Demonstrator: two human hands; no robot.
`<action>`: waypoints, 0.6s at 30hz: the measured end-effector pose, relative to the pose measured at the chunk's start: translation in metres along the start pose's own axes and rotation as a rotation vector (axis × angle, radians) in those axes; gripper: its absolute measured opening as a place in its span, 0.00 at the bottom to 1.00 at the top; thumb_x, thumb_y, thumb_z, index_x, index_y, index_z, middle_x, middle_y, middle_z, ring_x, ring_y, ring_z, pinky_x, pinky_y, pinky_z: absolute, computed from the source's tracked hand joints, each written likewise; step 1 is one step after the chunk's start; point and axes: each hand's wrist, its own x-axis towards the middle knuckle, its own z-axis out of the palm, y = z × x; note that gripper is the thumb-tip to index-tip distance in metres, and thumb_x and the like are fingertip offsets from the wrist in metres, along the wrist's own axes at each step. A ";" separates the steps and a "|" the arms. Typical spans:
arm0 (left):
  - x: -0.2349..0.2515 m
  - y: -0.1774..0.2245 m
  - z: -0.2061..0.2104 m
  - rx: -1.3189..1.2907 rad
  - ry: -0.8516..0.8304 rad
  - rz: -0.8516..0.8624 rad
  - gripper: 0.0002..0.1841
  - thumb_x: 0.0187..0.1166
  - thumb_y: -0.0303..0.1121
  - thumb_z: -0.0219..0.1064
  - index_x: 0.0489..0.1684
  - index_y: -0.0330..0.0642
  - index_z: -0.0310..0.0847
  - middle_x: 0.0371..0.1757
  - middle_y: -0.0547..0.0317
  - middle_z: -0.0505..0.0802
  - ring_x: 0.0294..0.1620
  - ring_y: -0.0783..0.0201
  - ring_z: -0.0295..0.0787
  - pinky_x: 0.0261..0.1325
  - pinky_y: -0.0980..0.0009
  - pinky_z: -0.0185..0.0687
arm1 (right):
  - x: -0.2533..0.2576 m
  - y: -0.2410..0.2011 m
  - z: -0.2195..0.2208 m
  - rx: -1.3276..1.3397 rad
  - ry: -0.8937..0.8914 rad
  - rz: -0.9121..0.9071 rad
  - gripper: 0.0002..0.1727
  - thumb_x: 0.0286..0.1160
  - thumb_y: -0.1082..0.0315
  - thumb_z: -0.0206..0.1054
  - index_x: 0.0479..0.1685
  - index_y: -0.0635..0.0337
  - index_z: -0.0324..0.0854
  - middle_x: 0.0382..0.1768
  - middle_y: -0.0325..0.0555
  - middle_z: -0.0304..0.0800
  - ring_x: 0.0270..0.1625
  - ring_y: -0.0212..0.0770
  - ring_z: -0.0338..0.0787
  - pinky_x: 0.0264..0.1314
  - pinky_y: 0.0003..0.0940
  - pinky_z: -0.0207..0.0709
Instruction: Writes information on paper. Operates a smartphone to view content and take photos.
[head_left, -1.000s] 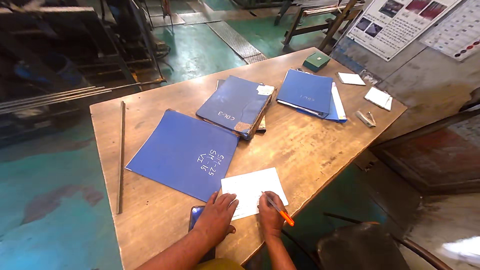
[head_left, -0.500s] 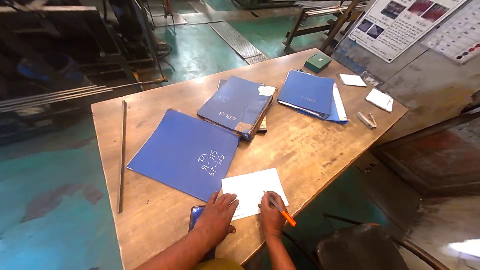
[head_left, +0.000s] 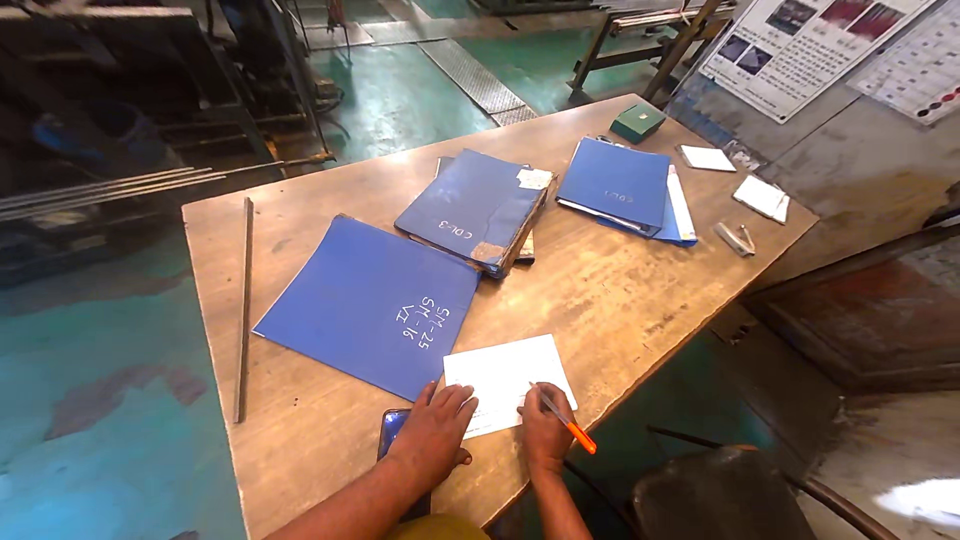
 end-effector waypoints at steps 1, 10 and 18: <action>0.000 0.000 -0.001 -0.003 -0.002 -0.001 0.42 0.73 0.51 0.76 0.88 0.47 0.64 0.92 0.56 0.66 0.93 0.51 0.56 0.92 0.39 0.42 | 0.000 0.000 0.001 0.006 0.004 -0.001 0.07 0.71 0.71 0.71 0.41 0.67 0.89 0.33 0.50 0.91 0.29 0.38 0.91 0.34 0.36 0.89; -0.001 0.000 -0.001 -0.019 0.011 0.006 0.41 0.73 0.49 0.76 0.87 0.45 0.65 0.92 0.55 0.66 0.93 0.51 0.56 0.92 0.38 0.42 | 0.000 -0.002 -0.001 0.030 -0.027 0.027 0.08 0.72 0.72 0.71 0.42 0.69 0.88 0.35 0.51 0.91 0.29 0.39 0.91 0.34 0.36 0.89; 0.000 0.001 -0.002 -0.017 -0.009 0.000 0.41 0.74 0.49 0.75 0.88 0.45 0.64 0.92 0.55 0.66 0.93 0.50 0.55 0.92 0.38 0.41 | -0.002 0.005 -0.004 -0.032 -0.091 -0.202 0.08 0.67 0.68 0.72 0.37 0.61 0.93 0.33 0.44 0.95 0.36 0.36 0.93 0.43 0.34 0.87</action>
